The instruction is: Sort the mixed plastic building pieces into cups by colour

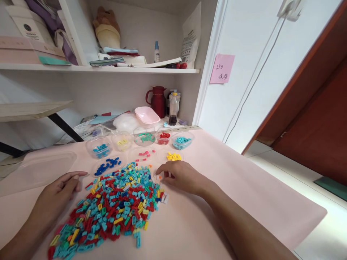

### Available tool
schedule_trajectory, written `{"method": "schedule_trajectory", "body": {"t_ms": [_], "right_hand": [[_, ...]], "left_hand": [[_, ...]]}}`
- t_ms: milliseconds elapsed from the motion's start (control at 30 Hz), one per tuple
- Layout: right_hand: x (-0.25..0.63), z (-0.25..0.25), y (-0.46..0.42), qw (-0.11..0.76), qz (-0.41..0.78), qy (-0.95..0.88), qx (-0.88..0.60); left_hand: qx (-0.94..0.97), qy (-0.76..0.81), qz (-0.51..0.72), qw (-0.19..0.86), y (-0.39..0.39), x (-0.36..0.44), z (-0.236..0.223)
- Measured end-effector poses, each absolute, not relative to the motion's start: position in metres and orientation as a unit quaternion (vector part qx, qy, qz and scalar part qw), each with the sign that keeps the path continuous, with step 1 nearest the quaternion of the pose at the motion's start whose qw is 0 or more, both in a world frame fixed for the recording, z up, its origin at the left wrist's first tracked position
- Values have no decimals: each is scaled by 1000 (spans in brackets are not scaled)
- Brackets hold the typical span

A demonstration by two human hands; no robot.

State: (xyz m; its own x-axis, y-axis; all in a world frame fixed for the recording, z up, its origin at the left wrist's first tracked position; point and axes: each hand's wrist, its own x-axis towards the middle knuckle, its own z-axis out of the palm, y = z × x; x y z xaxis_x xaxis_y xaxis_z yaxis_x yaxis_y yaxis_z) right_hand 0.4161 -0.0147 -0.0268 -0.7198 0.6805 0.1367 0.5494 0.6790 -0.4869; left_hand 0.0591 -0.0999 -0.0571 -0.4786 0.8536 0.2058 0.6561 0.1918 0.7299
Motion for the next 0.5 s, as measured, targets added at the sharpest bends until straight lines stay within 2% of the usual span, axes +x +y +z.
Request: {"method": "schedule_trajectory", "body": {"t_ms": [267,500], "right_hand": [[409,-26,-22,151,262,-913,-275],[407,-33,-18,155,211,-914,-310]], "left_hand": [[496,768,388,115,-100,58,-59],[506,763,391,101,-100,59,-57]]}}
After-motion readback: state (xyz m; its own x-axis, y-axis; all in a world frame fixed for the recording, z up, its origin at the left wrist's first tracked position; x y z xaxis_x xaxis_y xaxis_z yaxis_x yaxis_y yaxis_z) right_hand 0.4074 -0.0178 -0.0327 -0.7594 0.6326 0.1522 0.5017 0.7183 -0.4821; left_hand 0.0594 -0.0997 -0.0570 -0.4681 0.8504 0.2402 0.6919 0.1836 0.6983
